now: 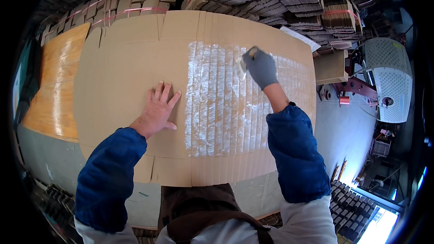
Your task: The person applies a white adhesive substance to a large flat cardboard sheet using a brush. They repeatedly dip the brush into a container on the floor to reload the adhesive and spread it across the surface. The person then picks up a stack of green printed boxes and places them on the treated cardboard.
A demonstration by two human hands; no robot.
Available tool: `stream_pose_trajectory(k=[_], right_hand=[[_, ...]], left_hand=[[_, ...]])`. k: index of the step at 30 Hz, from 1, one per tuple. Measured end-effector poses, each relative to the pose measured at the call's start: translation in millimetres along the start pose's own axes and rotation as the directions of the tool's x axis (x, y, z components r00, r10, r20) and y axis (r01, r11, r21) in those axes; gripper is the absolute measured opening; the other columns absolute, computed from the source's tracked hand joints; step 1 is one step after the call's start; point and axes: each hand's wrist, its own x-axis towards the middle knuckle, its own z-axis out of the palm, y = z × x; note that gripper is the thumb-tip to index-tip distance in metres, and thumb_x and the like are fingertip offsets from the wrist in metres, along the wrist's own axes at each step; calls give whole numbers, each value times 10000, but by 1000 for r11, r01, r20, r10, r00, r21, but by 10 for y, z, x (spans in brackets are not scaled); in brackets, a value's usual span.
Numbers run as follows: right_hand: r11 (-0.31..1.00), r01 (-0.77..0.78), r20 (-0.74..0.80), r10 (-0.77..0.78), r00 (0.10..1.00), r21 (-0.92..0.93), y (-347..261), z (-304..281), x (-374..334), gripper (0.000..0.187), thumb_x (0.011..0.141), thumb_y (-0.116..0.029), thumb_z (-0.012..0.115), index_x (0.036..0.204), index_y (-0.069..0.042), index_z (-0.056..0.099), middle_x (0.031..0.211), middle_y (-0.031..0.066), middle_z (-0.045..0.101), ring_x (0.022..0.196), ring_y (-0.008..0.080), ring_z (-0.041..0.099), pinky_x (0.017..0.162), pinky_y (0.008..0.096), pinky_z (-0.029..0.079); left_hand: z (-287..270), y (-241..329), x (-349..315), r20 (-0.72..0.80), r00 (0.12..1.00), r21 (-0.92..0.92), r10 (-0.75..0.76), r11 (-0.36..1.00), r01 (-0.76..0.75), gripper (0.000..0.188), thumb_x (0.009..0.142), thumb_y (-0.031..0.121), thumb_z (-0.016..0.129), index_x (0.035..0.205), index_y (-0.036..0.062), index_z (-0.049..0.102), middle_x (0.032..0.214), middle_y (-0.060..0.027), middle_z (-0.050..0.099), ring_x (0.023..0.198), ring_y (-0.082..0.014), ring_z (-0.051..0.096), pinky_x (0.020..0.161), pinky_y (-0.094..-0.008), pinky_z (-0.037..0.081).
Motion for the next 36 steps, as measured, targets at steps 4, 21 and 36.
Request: stream_pose_trajectory(k=[4,21,36], right_hand=[[996,-8,206,27,978,-93,116,-162,-4,298,833,-346,619,851,-50,647,810,188,685,813,378,667,752,453,519],[966,236,37,-234,972,-102,26,70,-929,143,897,-270,608,887,-130,637,902,132,637,778,360,652,710,463,530],[751,597,32,-614,788,-283,-8,418,-1464,99,876,-154,590,940,-117,655,827,59,609,735,239,639,595,396,546]], left_hand=[[9,-18,-15,-22,1000,13,4,1000,-4,1111,606,506,863,1487,84,335,1508,-255,250,1416,-449,211,1132,-579,229],[-4,20,1,-31,999,-1,18,1000,-18,1110,598,488,875,1480,74,344,1507,-256,254,1411,-444,225,1127,-561,241],[7,56,-25,21,1000,17,-9,1000,9,1112,617,480,865,1496,80,314,1519,-255,238,1422,-442,206,1131,-553,240]])
